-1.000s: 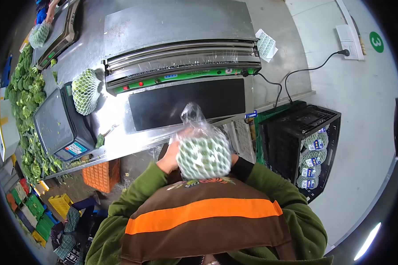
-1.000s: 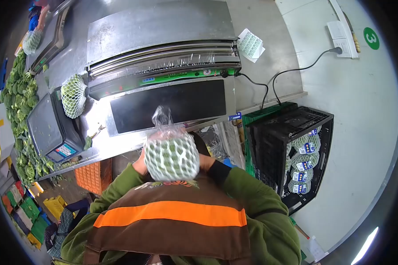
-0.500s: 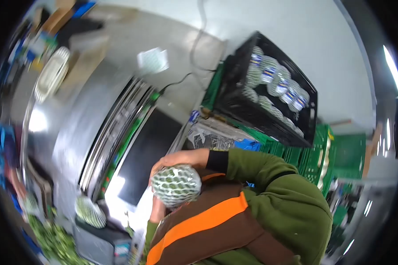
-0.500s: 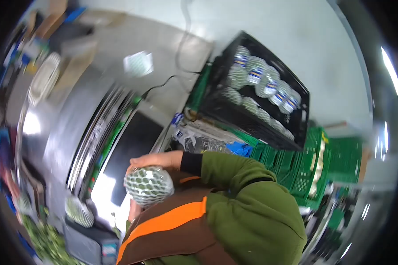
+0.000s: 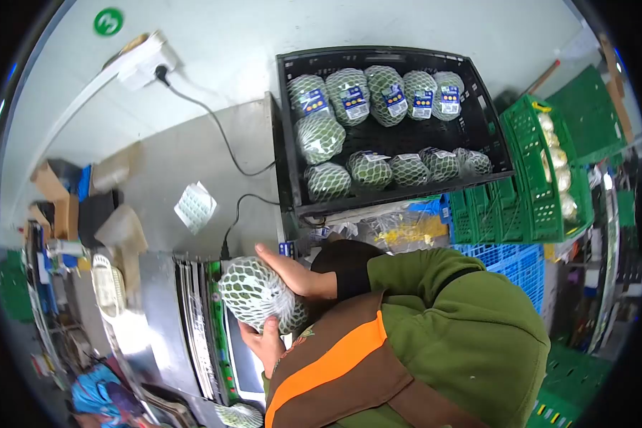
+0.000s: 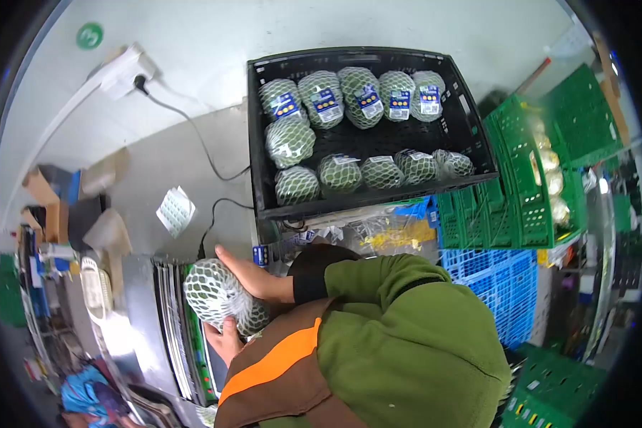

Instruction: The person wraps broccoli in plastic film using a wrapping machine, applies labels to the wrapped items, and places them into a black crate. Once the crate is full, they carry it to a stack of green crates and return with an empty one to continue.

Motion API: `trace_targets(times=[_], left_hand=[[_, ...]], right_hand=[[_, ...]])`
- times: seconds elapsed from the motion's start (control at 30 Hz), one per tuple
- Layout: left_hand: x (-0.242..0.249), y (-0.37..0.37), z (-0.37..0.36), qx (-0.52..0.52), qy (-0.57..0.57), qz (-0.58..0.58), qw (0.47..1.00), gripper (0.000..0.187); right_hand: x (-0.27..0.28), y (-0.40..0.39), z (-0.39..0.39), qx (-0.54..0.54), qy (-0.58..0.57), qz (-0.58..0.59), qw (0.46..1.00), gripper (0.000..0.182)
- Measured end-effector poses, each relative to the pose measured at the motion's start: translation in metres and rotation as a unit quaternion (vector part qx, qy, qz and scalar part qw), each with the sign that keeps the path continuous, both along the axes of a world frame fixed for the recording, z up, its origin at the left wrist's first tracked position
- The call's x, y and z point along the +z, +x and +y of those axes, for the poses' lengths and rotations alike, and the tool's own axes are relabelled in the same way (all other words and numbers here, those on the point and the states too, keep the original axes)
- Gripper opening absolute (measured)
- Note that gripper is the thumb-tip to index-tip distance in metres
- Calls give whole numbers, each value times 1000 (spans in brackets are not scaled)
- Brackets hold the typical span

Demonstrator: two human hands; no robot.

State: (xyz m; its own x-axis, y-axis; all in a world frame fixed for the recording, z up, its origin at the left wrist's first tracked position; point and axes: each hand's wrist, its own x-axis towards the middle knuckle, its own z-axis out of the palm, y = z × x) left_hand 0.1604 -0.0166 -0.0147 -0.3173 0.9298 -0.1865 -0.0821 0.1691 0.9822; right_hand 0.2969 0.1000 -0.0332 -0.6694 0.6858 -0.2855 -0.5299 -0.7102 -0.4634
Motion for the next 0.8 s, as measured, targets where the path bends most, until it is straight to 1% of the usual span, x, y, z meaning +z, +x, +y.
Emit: trace_targets(times=[0.03, 0.07, 0.1, 0.17, 0.2, 0.23, 0.27, 0.3, 0.33, 0.37, 0.4, 0.43, 0.5, 0.53, 0.57, 0.6, 0.63, 0.7, 0.73, 0.8], left_hand=[[10, 7, 12, 6, 4, 33, 999, 70], [9, 15, 26, 31, 13, 18, 999, 68], [10, 23, 43, 1, 86, 9, 996, 65], [17, 39, 72, 2, 109, 39, 993, 60], [20, 50, 85, 1, 109, 43, 993, 60], [23, 61, 96, -6, 127, 26, 992, 55], [27, 72, 104, -3, 144, 10, 989, 49], [34, 81, 111, -11, 119, 22, 993, 47], [23, 82, 114, -2, 113, 77, 991, 44], [18, 84, 113, -20, 91, 82, 992, 40], [22, 92, 117, -3, 56, 26, 998, 43], [23, 100, 123, 13, 52, -21, 998, 43], [16, 101, 131, 21, 71, -40, 996, 40], [9, 98, 133, 37, 81, -54, 995, 40], [5, 96, 135, 47, 90, -69, 992, 39], [4, 95, 137, 83, 96, -73, 989, 37], [0, 90, 133, 92, 96, -76, 988, 37], [-8, 77, 129, 138, 67, -31, 988, 35], [-5, 72, 126, 136, 47, 31, 989, 31], [-3, 71, 122, 157, 76, -45, 984, 34]], right_hand=[[-3, 5, 7, -77, 127, -143, 979, 67], [14, 18, 20, -112, 176, -134, 969, 66], [22, 29, 27, -123, 173, -127, 969, 66], [34, 55, 37, -210, 282, -211, 912, 56], [44, 72, 41, -190, 277, -161, 928, 55], [50, 86, 45, -185, 275, -157, 930, 55], [56, 97, 47, -193, 332, -179, 905, 62], [57, 105, 50, -192, 392, -193, 879, 71], [53, 114, 55, -172, 391, -209, 880, 78], [48, 119, 61, -145, 397, -219, 879, 86], [55, 120, 63, -132, 322, -146, 926, 87], [48, 122, 69, -126, 381, -194, 895, 87], [39, 116, 74, -100, 382, -209, 895, 87], [36, 109, 76, -79, 389, -199, 896, 87], [35, 103, 77, -82, 429, -257, 862, 90], [33, 98, 77, -89, 466, -315, 822, 94], [33, 92, 78, -80, 468, -315, 822, 94], [33, 77, 81, -54, 495, -309, 810, 100], [29, 74, 81, -47, 519, -330, 787, 103], [37, 66, 79, -59, 512, -323, 794, 108]])
